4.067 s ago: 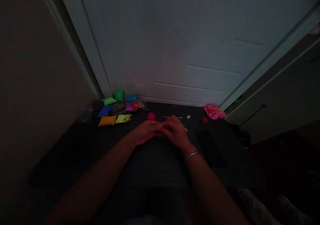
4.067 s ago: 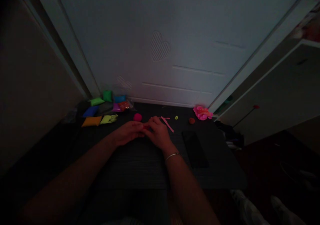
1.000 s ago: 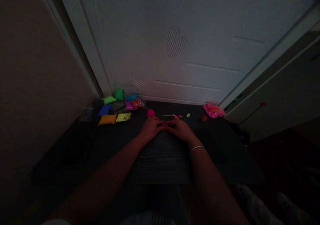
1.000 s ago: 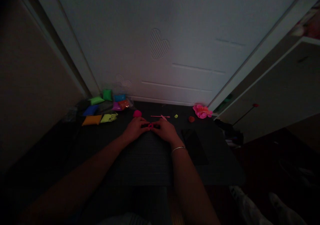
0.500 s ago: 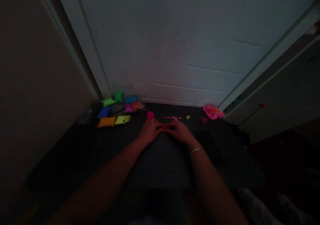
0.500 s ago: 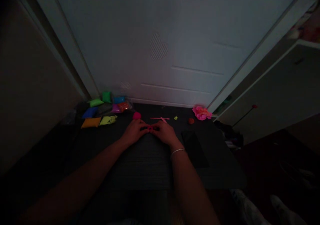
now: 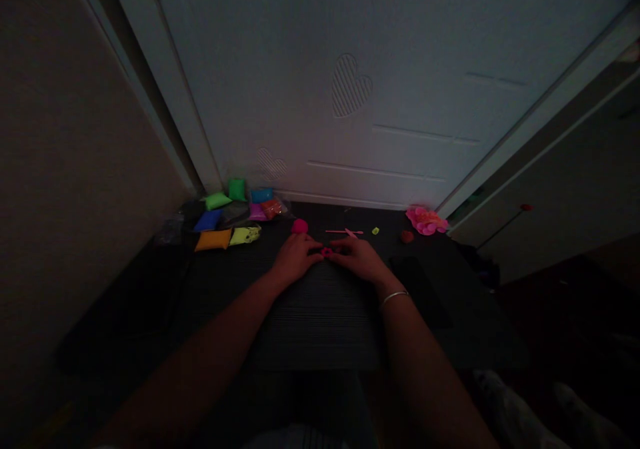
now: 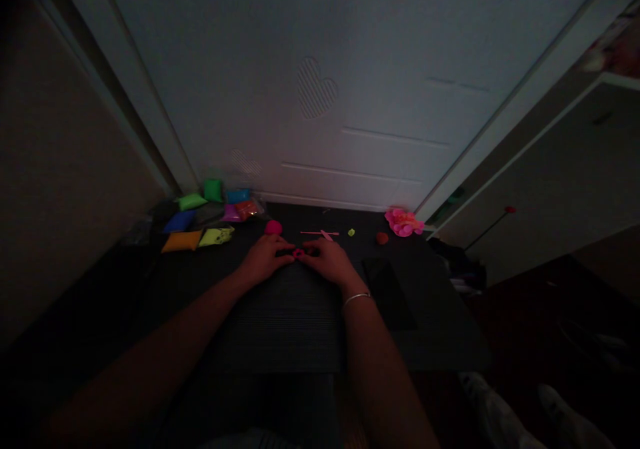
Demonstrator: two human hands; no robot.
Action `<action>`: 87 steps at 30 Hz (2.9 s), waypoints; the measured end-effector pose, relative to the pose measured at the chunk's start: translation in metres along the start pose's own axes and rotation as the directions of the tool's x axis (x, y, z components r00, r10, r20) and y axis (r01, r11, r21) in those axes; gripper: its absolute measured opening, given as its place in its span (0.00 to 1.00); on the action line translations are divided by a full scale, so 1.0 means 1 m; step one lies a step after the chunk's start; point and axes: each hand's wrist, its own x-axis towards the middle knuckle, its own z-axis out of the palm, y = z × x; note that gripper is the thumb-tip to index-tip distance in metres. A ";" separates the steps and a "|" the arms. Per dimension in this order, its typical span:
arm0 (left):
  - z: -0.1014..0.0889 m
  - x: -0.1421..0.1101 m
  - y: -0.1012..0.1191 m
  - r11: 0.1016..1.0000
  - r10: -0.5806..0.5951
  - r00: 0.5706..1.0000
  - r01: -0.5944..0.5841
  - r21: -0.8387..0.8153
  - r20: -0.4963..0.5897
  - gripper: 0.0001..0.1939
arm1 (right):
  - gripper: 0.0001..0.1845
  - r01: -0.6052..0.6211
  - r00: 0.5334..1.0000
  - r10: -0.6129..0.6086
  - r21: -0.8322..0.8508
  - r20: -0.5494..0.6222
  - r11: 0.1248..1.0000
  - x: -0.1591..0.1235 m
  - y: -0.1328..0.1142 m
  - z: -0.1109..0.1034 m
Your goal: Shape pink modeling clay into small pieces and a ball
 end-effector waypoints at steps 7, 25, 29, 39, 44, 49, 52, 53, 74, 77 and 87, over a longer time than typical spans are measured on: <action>0.001 0.000 0.003 1.000 -0.001 1.000 0.001 0.021 -0.020 0.14 | 0.15 0.018 1.000 -0.018 -0.054 0.008 0.998 0.001 -0.001 0.002; -0.002 0.000 -0.001 1.000 -0.016 1.000 0.016 -0.008 0.008 0.18 | 0.12 -0.062 0.998 0.063 0.056 -0.004 0.996 0.002 0.004 0.001; 0.000 -0.001 0.002 1.000 -0.021 1.000 0.021 0.018 -0.009 0.16 | 0.13 -0.058 0.998 0.058 0.016 0.006 0.998 0.002 0.002 0.001; -0.001 -0.002 0.004 0.999 -0.038 0.999 0.038 -0.002 -0.014 0.17 | 0.14 -0.063 0.998 0.062 0.035 0.019 0.997 0.001 0.000 0.000; -0.004 -0.001 0.002 0.999 -0.029 1.000 0.030 -0.030 0.009 0.18 | 0.14 -0.065 0.998 0.066 0.071 -0.014 0.995 0.001 0.002 -0.002; -0.003 -0.002 0.002 1.000 -0.018 1.000 0.018 -0.020 -0.013 0.13 | 0.11 -0.036 0.999 0.036 -0.014 0.004 0.999 0.001 0.001 -0.002; -0.001 -0.002 0.004 1.000 -0.020 1.000 0.020 0.000 -0.013 0.13 | 0.10 -0.024 1.000 0.024 -0.027 0.000 0.999 0.001 0.000 -0.001; 0.000 -0.002 0.004 1.000 -0.017 1.000 0.017 0.005 -0.013 0.13 | 0.10 -0.027 1.000 0.027 -0.028 -0.002 0.999 0.001 0.000 -0.001; 0.000 -0.002 0.009 0.999 -0.036 0.999 0.036 0.014 -0.026 0.10 | 0.10 0.000 1.000 0.000 -0.059 -0.001 0.998 0.002 0.001 -0.002; 0.000 -0.002 0.007 1.000 -0.018 1.000 0.018 0.014 -0.022 0.11 | 0.09 0.010 1.000 -0.010 -0.067 -0.005 0.998 0.002 0.002 -0.001; -0.001 -0.002 0.003 1.000 -0.009 1.000 0.009 0.014 -0.003 0.13 | 0.11 0.010 1.000 -0.010 -0.054 0.011 0.998 0.001 0.003 -0.002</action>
